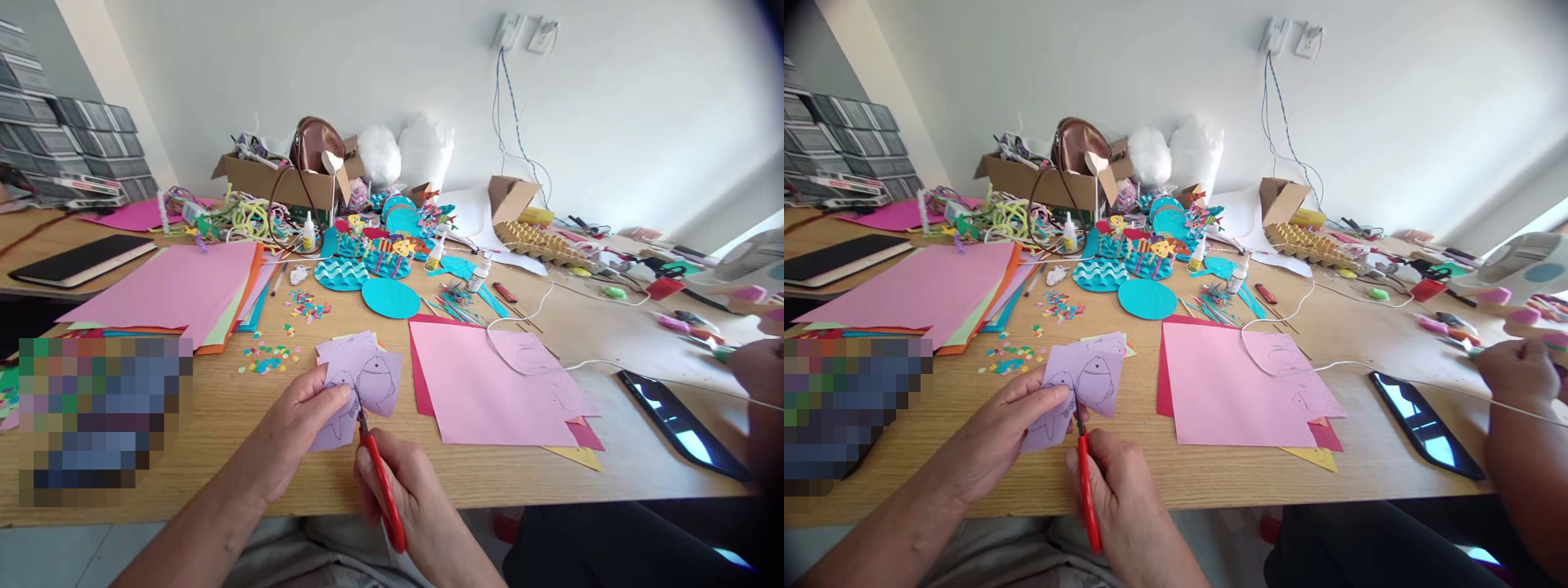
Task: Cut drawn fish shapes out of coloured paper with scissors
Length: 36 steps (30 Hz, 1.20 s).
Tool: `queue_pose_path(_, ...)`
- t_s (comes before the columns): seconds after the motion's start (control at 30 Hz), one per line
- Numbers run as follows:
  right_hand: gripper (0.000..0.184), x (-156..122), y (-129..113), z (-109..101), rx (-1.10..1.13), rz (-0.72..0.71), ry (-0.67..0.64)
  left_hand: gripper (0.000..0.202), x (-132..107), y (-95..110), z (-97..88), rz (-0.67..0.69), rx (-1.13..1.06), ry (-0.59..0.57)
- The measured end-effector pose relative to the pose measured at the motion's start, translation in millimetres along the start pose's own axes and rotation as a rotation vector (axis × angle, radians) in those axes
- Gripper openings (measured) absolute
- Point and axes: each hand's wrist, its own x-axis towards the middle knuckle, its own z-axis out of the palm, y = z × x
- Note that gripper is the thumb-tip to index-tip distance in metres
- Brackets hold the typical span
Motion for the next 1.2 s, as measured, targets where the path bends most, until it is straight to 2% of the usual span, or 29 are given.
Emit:
queue_pose_path(0.83, 0.046, -2.7, -3.3, 1.1, 0.088, 0.036, 0.003, 0.022, -2.7, 0.2, 6.9, -0.036, -0.136, 0.043)
queue_pose_path(1.2, 0.046, -1.1, -6.1, 1.2, 0.113, 0.047, 0.004, 0.022, -4.8, -0.4, 8.2, -0.048, -0.170, 0.018)
